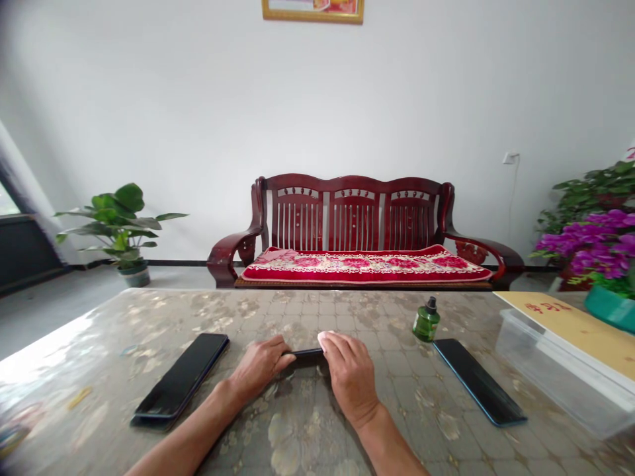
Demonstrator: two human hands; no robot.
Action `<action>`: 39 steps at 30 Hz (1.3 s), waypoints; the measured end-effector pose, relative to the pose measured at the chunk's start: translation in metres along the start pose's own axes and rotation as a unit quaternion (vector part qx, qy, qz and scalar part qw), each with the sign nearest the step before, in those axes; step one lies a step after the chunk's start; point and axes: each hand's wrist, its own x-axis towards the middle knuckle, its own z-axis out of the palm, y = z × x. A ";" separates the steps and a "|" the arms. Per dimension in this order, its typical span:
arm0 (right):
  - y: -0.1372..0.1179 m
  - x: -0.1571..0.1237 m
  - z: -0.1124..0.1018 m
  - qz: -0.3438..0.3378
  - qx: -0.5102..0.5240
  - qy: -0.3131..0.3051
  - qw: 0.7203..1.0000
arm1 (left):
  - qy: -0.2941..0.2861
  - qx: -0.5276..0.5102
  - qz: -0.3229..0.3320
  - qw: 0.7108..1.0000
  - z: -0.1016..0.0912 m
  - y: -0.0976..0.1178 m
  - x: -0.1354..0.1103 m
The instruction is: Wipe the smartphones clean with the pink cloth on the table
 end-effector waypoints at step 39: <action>0.009 0.006 0.001 0.031 0.004 -0.005 0.999 | 0.096 -0.028 -0.014 0.995 0.017 0.002 0.000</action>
